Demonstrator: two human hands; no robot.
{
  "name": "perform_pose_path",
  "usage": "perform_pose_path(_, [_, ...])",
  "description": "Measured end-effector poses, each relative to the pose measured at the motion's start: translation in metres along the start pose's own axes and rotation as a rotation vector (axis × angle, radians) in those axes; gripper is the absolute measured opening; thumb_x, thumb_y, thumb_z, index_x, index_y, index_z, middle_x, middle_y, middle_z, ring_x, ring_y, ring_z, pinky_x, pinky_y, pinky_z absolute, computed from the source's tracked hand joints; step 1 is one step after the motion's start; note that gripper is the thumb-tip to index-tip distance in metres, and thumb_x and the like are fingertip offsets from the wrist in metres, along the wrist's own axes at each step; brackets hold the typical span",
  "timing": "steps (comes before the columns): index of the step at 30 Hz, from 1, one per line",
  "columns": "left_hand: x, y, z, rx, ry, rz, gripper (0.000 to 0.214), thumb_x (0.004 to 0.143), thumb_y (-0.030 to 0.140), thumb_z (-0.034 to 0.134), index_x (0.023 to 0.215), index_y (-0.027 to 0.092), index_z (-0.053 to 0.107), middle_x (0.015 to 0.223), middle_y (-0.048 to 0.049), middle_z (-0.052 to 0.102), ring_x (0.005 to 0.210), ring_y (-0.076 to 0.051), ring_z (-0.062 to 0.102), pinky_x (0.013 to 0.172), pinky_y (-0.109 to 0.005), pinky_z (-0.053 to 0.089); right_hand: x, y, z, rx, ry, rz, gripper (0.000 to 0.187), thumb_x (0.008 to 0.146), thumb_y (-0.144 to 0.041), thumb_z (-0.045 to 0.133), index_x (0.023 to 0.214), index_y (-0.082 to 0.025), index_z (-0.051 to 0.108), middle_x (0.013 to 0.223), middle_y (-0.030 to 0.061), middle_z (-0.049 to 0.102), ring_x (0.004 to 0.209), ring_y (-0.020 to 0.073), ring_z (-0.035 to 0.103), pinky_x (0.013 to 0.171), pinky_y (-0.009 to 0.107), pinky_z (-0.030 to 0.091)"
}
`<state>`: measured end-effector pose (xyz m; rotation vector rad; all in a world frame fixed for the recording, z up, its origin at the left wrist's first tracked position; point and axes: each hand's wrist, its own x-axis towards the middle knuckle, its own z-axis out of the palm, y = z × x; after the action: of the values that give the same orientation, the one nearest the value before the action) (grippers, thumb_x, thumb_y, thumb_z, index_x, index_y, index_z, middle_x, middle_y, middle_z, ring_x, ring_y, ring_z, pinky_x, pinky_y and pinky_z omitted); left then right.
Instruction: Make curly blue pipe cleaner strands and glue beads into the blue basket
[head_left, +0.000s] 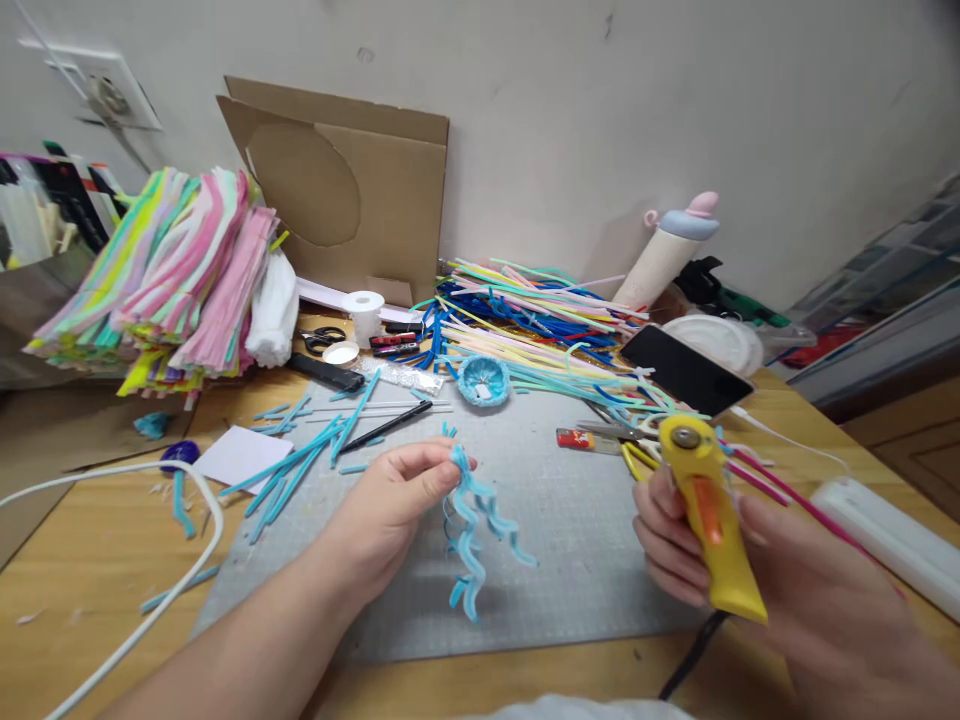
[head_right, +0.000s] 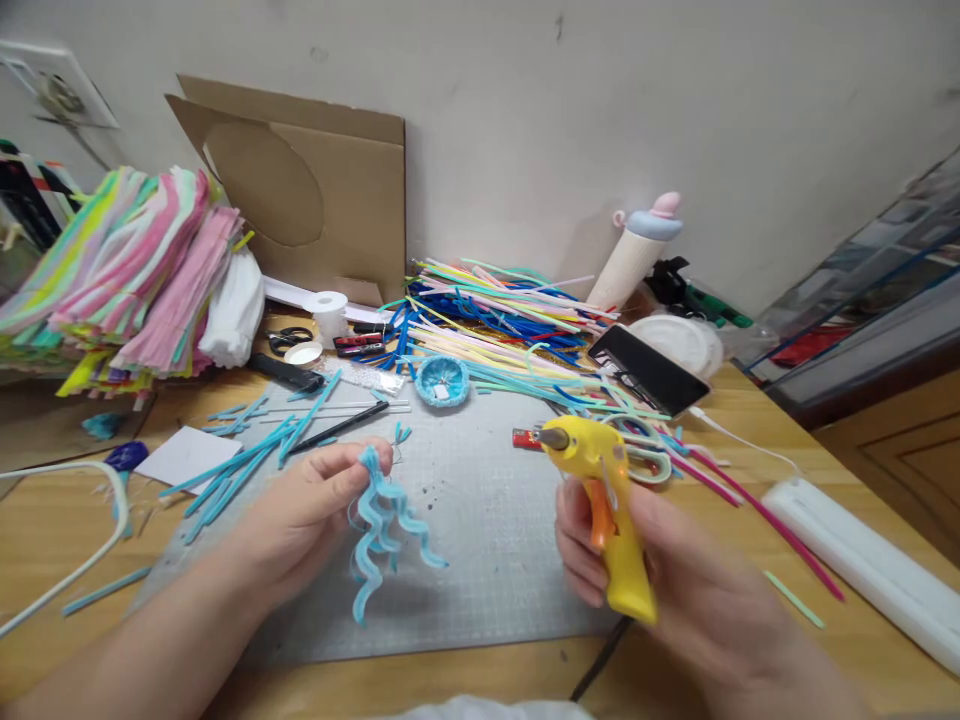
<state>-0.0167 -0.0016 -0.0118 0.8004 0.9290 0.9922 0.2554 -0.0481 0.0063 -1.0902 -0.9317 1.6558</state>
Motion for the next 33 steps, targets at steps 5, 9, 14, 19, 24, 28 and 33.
perform_pose_path(5, [-0.002, 0.000, 0.000, 0.006, -0.006, -0.007, 0.028, 0.058, 0.042, 0.084, 0.067, 0.018, 0.073, 0.081, -0.0007, 0.060, 0.072, -0.013, 0.048, 0.065, -0.023, 0.036, 0.006, -0.007, 0.022, 0.119, -0.148, 0.106, 0.031, 0.070, -0.050, 0.073, 0.070, -0.020, 0.068, 0.062, -0.0009, 0.055, 0.043, 0.0096, 0.053, 0.040, 0.021, 0.041])
perform_pose_path(9, [-0.003, -0.001, 0.002, -0.003, 0.027, -0.017, 0.024, 0.055, 0.038, 0.086, 0.066, 0.020, 0.075, 0.089, -0.0012, 0.063, 0.077, -0.014, 0.049, 0.070, -0.024, 0.037, 0.007, 0.008, 0.045, -0.074, 0.140, -0.045, 0.030, 0.057, -0.042, 0.086, 0.073, -0.021, 0.072, 0.076, 0.0050, 0.070, 0.061, 0.0171, 0.066, 0.049, 0.023, 0.052])
perform_pose_path(14, [-0.004, -0.001, 0.004, -0.024, 0.029, -0.016, 0.025, 0.054, 0.038, 0.087, 0.065, 0.019, 0.074, 0.090, -0.0019, 0.062, 0.076, -0.015, 0.050, 0.071, -0.026, 0.037, 0.010, 0.025, 0.048, -0.030, 0.015, -0.068, 0.030, 0.063, -0.047, 0.081, 0.076, -0.021, 0.072, 0.085, 0.0085, 0.075, 0.063, 0.0181, 0.066, 0.046, 0.023, 0.048])
perform_pose_path(19, [-0.004, 0.000, 0.006, -0.030, 0.032, -0.012, 0.027, 0.053, 0.039, 0.087, 0.065, 0.019, 0.074, 0.087, -0.0027, 0.061, 0.078, -0.017, 0.050, 0.070, -0.027, 0.037, 0.008, 0.035, 0.038, -0.207, 0.095, -0.143, 0.033, 0.069, -0.053, 0.074, 0.081, -0.022, 0.073, 0.078, 0.0068, 0.075, 0.057, 0.0169, 0.061, 0.051, 0.028, 0.051])
perform_pose_path(24, [-0.006, -0.001, 0.006, 0.004, 0.031, 0.012, 0.024, 0.055, 0.039, 0.086, 0.062, 0.019, 0.074, 0.085, -0.0023, 0.060, 0.082, -0.017, 0.050, 0.072, -0.026, 0.037, 0.001, 0.036, 0.047, -0.321, 0.303, -0.234, 0.040, 0.068, -0.062, 0.069, 0.069, -0.023, 0.071, 0.070, 0.0045, 0.069, 0.056, 0.0171, 0.058, 0.053, 0.030, 0.050])
perform_pose_path(28, [-0.006, -0.002, 0.006, 0.038, 0.005, 0.087, 0.019, 0.059, 0.037, 0.085, 0.064, 0.022, 0.075, 0.081, -0.0006, 0.059, 0.084, -0.016, 0.050, 0.074, -0.024, 0.037, 0.000, 0.036, 0.050, -0.326, 0.357, -0.220, 0.039, 0.066, -0.063, 0.070, 0.076, -0.025, 0.068, 0.061, 0.0008, 0.066, 0.056, 0.0173, 0.058, 0.054, 0.029, 0.050])
perform_pose_path(33, [-0.005, -0.003, 0.007, 0.042, -0.042, 0.125, 0.014, 0.063, 0.034, 0.083, 0.064, 0.023, 0.075, 0.079, 0.0001, 0.057, 0.078, -0.015, 0.050, 0.072, -0.024, 0.037, 0.002, 0.037, 0.047, -0.392, 0.296, -0.242, 0.042, 0.069, -0.065, 0.067, 0.066, -0.023, 0.064, 0.058, 0.0008, 0.059, 0.054, 0.0167, 0.055, 0.051, 0.029, 0.049])
